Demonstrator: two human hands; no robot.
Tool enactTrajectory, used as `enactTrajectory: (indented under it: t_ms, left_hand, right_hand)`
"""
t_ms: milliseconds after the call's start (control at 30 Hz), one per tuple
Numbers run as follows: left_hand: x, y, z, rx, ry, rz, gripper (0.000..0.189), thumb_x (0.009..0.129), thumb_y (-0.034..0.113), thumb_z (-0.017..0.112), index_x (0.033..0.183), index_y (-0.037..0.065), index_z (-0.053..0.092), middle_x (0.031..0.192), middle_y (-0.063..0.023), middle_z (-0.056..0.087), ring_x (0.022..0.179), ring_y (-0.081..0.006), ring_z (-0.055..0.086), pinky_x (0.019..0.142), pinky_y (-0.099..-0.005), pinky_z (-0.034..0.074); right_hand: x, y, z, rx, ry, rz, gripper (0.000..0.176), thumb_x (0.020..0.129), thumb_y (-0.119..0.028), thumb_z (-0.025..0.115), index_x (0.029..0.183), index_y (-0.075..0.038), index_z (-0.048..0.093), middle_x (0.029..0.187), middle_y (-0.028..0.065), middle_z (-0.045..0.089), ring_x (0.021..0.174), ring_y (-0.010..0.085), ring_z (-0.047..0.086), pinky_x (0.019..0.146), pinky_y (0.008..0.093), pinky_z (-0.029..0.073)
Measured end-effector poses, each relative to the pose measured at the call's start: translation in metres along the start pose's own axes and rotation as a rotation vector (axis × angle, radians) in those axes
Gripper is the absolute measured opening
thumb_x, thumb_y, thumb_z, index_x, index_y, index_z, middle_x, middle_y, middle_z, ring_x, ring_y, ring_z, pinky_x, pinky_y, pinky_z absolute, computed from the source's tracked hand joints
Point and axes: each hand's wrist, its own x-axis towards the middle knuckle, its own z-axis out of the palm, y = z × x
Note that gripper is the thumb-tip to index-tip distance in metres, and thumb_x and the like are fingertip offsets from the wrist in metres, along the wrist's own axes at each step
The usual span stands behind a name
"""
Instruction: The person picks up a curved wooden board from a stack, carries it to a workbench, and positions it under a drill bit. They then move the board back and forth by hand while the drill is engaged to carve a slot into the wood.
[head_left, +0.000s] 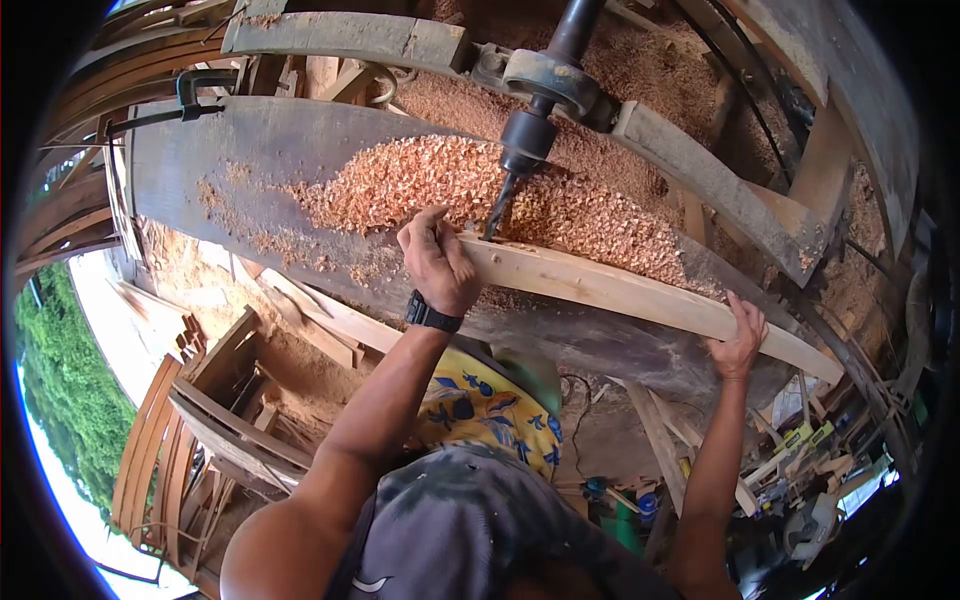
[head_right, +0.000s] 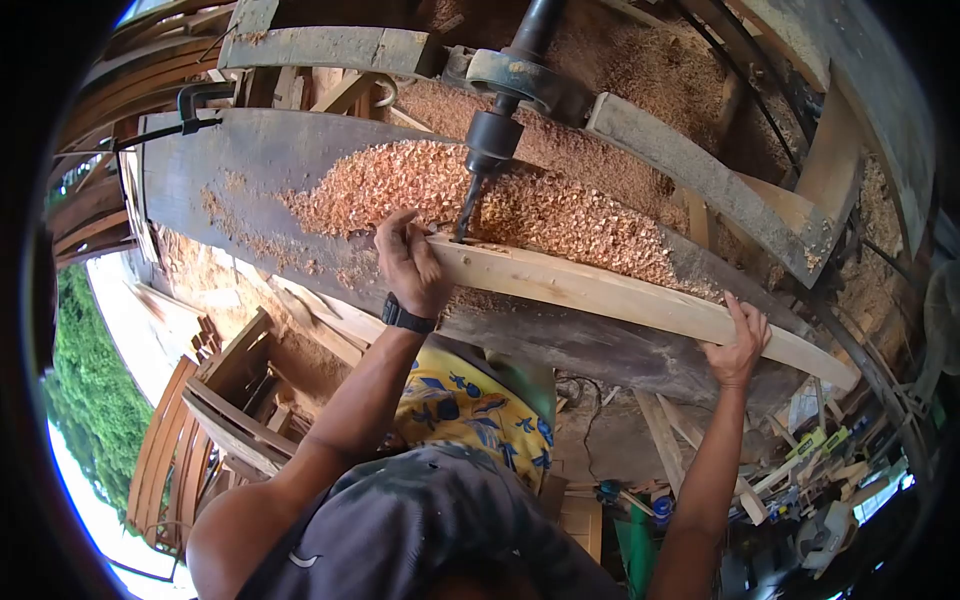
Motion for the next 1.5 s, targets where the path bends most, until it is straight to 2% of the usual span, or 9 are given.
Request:
enactTrajectory:
  t_ms: [100,167,233,300,567,1033,1100,1367,1500]
  left_hand:
    - [0.003,-0.003,0.013,-0.114,0.066,-0.081,0.027,0.102,0.000,0.057,0.126,0.005,0.066,0.103,-0.0143,0.069,0.098,-0.0306,0.059,0.087,-0.0424,0.049]
    - [0.012,0.002,0.011,-0.041,0.008,-0.041,0.027,0.105,0.002,0.052,0.129,0.003,0.063,0.095,-0.0115,0.066,0.080,-0.0161,0.062,0.075,-0.0321,0.051]
    - [0.008,0.005,0.007,0.000,0.044,0.015,0.026,0.105,0.000,0.052,0.128,0.004,0.063,0.087,-0.0087,0.066,0.075,-0.0165,0.062,0.072,-0.0330,0.051]
    - [0.006,0.004,0.001,-0.024,0.007,-0.061,0.026,0.103,0.004,0.058,0.127,0.007,0.067,0.095,-0.0106,0.070,0.095,-0.0289,0.060,0.089,-0.0421,0.049]
    - [-0.003,-0.004,-0.001,0.021,0.093,-0.126,0.029,0.103,0.003,0.058,0.130,0.008,0.065,0.087,-0.0082,0.068,0.095,-0.0271,0.061,0.091,-0.0417,0.048]
    - [0.020,0.004,0.007,0.001,0.107,-0.095,0.028,0.096,0.001,0.058,0.122,0.005,0.067,0.078,-0.0073,0.066,0.070,-0.0205,0.065,0.071,-0.0371,0.053]
    - [0.021,0.002,0.007,-0.018,0.091,-0.069,0.027,0.101,0.002,0.053,0.125,0.003,0.067,0.080,-0.0048,0.069,0.074,-0.0124,0.066,0.071,-0.0307,0.054]
    - [0.013,0.004,-0.004,0.041,0.088,-0.101,0.027,0.098,0.003,0.056,0.123,0.004,0.067,0.080,-0.0086,0.073,0.075,-0.0192,0.072,0.074,-0.0346,0.058]
    - [0.025,0.001,0.003,-0.083,0.060,-0.137,0.028,0.100,0.002,0.054,0.125,0.003,0.066,0.079,-0.0082,0.073,0.072,-0.0155,0.070,0.072,-0.0312,0.056]
  right_hand:
    - [-0.001,-0.002,0.001,0.016,0.004,0.015,0.095,0.059,-0.040,0.096,0.146,-0.017,0.066,0.121,0.0115,0.064,0.118,0.0366,0.058,0.107,0.0520,0.039]
    - [-0.006,-0.003,0.005,0.036,0.027,-0.002,0.094,0.060,-0.039,0.096,0.146,-0.016,0.066,0.122,0.0115,0.065,0.118,0.0369,0.059,0.107,0.0526,0.039]
    - [-0.015,-0.001,0.008,0.068,0.041,-0.021,0.093,0.061,-0.038,0.095,0.146,-0.015,0.066,0.123,0.0114,0.066,0.118,0.0371,0.059,0.107,0.0533,0.039]
    - [-0.009,0.003,0.010,0.053,0.068,-0.067,0.090,0.062,-0.034,0.094,0.145,-0.014,0.067,0.124,0.0109,0.068,0.117,0.0372,0.060,0.108,0.0537,0.039]
    - [0.004,0.010,0.010,0.058,0.064,-0.169,0.087,0.062,-0.035,0.096,0.143,-0.017,0.069,0.124,0.0090,0.068,0.115,0.0367,0.061,0.107,0.0539,0.039]
    - [-0.022,-0.002,0.019,0.066,0.094,-0.098,0.084,0.064,-0.034,0.096,0.143,-0.019,0.070,0.123,0.0067,0.068,0.115,0.0359,0.060,0.104,0.0535,0.040]
    - [-0.026,-0.003,0.023,0.072,0.111,-0.095,0.084,0.064,-0.034,0.096,0.142,-0.019,0.070,0.123,0.0065,0.068,0.115,0.0355,0.059,0.105,0.0533,0.040]
    - [-0.019,-0.009,0.012,0.069,0.067,-0.094,0.081,0.066,-0.036,0.095,0.140,-0.018,0.071,0.122,0.0051,0.068,0.114,0.0342,0.060,0.105,0.0522,0.039]
    - [-0.028,-0.014,0.021,0.102,0.117,-0.082,0.080,0.066,-0.036,0.095,0.140,-0.017,0.072,0.121,0.0051,0.069,0.114,0.0337,0.060,0.105,0.0520,0.039]
